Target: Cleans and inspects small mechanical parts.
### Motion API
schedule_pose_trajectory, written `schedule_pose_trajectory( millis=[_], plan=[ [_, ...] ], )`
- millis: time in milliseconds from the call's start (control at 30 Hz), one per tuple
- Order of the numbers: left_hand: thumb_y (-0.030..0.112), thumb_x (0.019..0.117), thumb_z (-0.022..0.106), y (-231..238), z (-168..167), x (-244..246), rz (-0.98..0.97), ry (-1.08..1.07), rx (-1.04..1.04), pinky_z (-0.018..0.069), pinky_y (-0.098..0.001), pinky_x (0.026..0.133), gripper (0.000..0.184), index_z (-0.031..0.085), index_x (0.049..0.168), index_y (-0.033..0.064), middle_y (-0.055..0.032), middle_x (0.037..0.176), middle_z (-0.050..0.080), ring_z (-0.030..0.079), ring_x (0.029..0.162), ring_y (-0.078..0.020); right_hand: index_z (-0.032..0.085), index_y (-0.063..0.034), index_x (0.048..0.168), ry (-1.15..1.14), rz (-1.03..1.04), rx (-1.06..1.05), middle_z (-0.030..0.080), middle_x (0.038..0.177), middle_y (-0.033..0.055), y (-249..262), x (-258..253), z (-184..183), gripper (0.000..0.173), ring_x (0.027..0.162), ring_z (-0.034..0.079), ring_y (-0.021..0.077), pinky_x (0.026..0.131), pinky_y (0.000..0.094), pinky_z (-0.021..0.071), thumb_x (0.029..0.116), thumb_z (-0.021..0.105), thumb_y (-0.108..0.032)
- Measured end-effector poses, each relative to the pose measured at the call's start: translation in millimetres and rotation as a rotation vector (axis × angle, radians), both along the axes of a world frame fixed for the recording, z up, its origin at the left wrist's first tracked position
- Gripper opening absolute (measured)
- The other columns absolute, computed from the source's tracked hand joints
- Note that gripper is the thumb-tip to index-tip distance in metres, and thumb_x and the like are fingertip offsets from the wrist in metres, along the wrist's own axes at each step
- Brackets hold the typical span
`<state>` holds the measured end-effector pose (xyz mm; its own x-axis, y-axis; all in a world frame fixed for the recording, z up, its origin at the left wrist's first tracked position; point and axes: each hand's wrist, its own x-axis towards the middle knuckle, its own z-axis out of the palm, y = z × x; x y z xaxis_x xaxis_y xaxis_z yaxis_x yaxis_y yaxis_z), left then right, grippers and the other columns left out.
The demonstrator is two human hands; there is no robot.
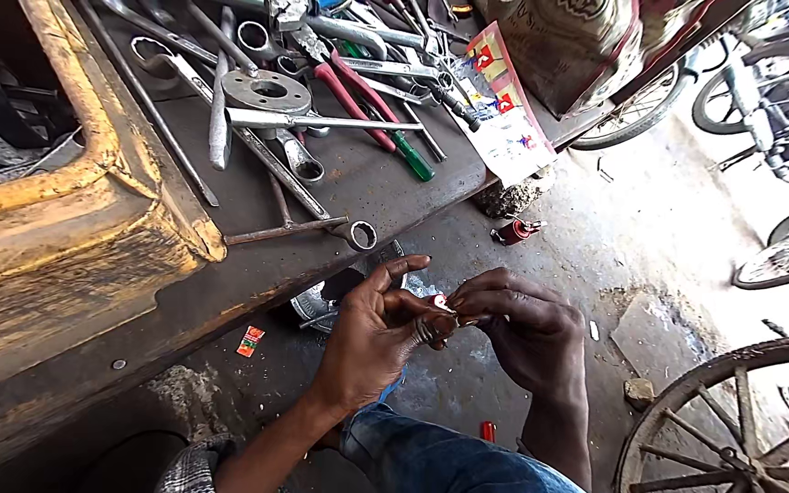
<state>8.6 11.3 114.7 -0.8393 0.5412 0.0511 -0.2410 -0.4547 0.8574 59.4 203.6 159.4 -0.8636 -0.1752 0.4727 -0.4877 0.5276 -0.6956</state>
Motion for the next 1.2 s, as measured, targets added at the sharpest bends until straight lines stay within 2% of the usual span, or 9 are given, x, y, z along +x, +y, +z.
schedule_pose_trajectory(
  millis=[100, 267, 400, 500, 667, 800, 933, 1100, 1200],
  plan=[
    [-0.002, 0.0909, 0.072, -2.2, 1.9, -1.6, 0.039, 0.107, -0.064, 0.0636, -0.0261, 0.064, 0.061, 0.048, 0.147, 0.0049, -0.0087, 0.085, 0.073, 0.072, 0.068, -0.0156, 0.077, -0.0055, 0.095, -0.011, -0.048, 0.152, 0.072, 0.104, 0.0026, -0.5, 0.8, 4.1, 0.013, 0.096, 0.070, 0.0082, 0.085, 0.0224, 0.0608, 0.0928, 0.066, 0.001],
    [0.003, 0.0950, 0.069, -2.2, 3.5, -0.8, 0.111, 0.223, -0.154, 0.0646, -0.0269, 0.067, 0.060, 0.045, 0.150, 0.0052, -0.0057, 0.087, 0.075, 0.073, 0.071, -0.0150, 0.076, -0.0040, 0.093, 0.040, -0.032, 0.108, 0.072, 0.103, 0.0043, -3.7, -1.5, 1.0, 0.013, 0.096, 0.070, 0.0094, 0.084, 0.0234, 0.0607, 0.0925, 0.066, 0.003],
    [0.002, 0.0956, 0.068, -1.7, 5.2, 1.1, 0.116, 0.174, -0.111, 0.0647, -0.0275, 0.068, 0.061, 0.043, 0.151, 0.0049, -0.0068, 0.088, 0.074, 0.073, 0.072, -0.0156, 0.076, -0.0041, 0.099, 0.067, -0.030, 0.078, 0.072, 0.104, 0.0037, -4.0, -1.5, -1.1, 0.008, 0.097, 0.070, 0.0091, 0.085, 0.0232, 0.0606, 0.0942, 0.070, -0.005],
    [-0.001, 0.0960, 0.066, 0.1, 6.4, 1.9, 0.103, 0.083, -0.039, 0.0655, -0.0308, 0.068, 0.060, 0.044, 0.151, 0.0058, -0.0101, 0.086, 0.073, 0.074, 0.071, -0.0187, 0.075, -0.0041, 0.105, 0.082, -0.015, -0.027, 0.074, 0.105, 0.0027, -4.2, -1.7, -2.8, 0.012, 0.097, 0.072, 0.0100, 0.086, 0.0255, 0.0624, 0.0958, 0.072, -0.011],
    [-0.002, 0.0957, 0.066, 1.3, 5.4, 3.1, 0.090, 0.049, -0.001, 0.0655, -0.0318, 0.069, 0.059, 0.045, 0.150, 0.0060, -0.0112, 0.087, 0.073, 0.074, 0.071, -0.0195, 0.074, -0.0037, 0.098, 0.050, 0.015, -0.119, 0.075, 0.101, 0.0043, -4.6, -1.3, -3.9, 0.005, 0.093, 0.073, 0.0123, 0.082, 0.0271, 0.0639, 0.0954, 0.070, -0.003],
    [-0.002, 0.0957, 0.066, 1.1, 6.2, 3.8, 0.071, 0.051, -0.006, 0.0659, -0.0315, 0.070, 0.057, 0.046, 0.149, 0.0046, -0.0111, 0.087, 0.073, 0.074, 0.072, -0.0192, 0.073, -0.0037, 0.095, 0.051, 0.007, -0.078, 0.074, 0.100, 0.0032, -3.8, -1.6, -3.2, 0.004, 0.093, 0.072, 0.0100, 0.082, 0.0247, 0.0628, 0.0955, 0.069, -0.004],
    [-0.003, 0.0951, 0.066, 0.0, 7.5, 5.4, 0.054, 0.060, -0.022, 0.0650, -0.0290, 0.070, 0.056, 0.047, 0.148, 0.0036, -0.0094, 0.086, 0.073, 0.073, 0.071, -0.0165, 0.073, -0.0048, 0.093, -0.012, 0.026, -0.138, 0.073, 0.099, 0.0029, -3.2, 0.6, -1.4, 0.002, 0.092, 0.072, 0.0110, 0.081, 0.0252, 0.0628, 0.0928, 0.074, -0.007],
    [0.002, 0.0912, 0.074, -1.1, 5.1, 7.2, 0.116, 0.232, -0.072, 0.0634, -0.0249, 0.071, 0.062, 0.047, 0.148, 0.0031, -0.0050, 0.089, 0.074, 0.072, 0.075, -0.0131, 0.073, -0.0053, 0.091, -0.051, 0.042, -0.152, 0.073, 0.097, 0.0030, -1.9, 1.9, 1.1, 0.005, 0.092, 0.072, 0.0122, 0.080, 0.0265, 0.0632, 0.0909, 0.077, -0.009],
    [0.002, 0.0852, 0.079, -2.1, 6.8, 6.5, 0.143, 0.238, -0.101, 0.0623, -0.0226, 0.071, 0.069, 0.048, 0.146, 0.0060, -0.0036, 0.089, 0.075, 0.073, 0.076, -0.0118, 0.073, -0.0050, 0.089, -0.036, 0.054, -0.139, 0.073, 0.099, 0.0041, -2.3, 2.0, 2.1, 0.004, 0.093, 0.072, 0.0130, 0.081, 0.0270, 0.0632, 0.0909, 0.076, -0.007]
  ],
)
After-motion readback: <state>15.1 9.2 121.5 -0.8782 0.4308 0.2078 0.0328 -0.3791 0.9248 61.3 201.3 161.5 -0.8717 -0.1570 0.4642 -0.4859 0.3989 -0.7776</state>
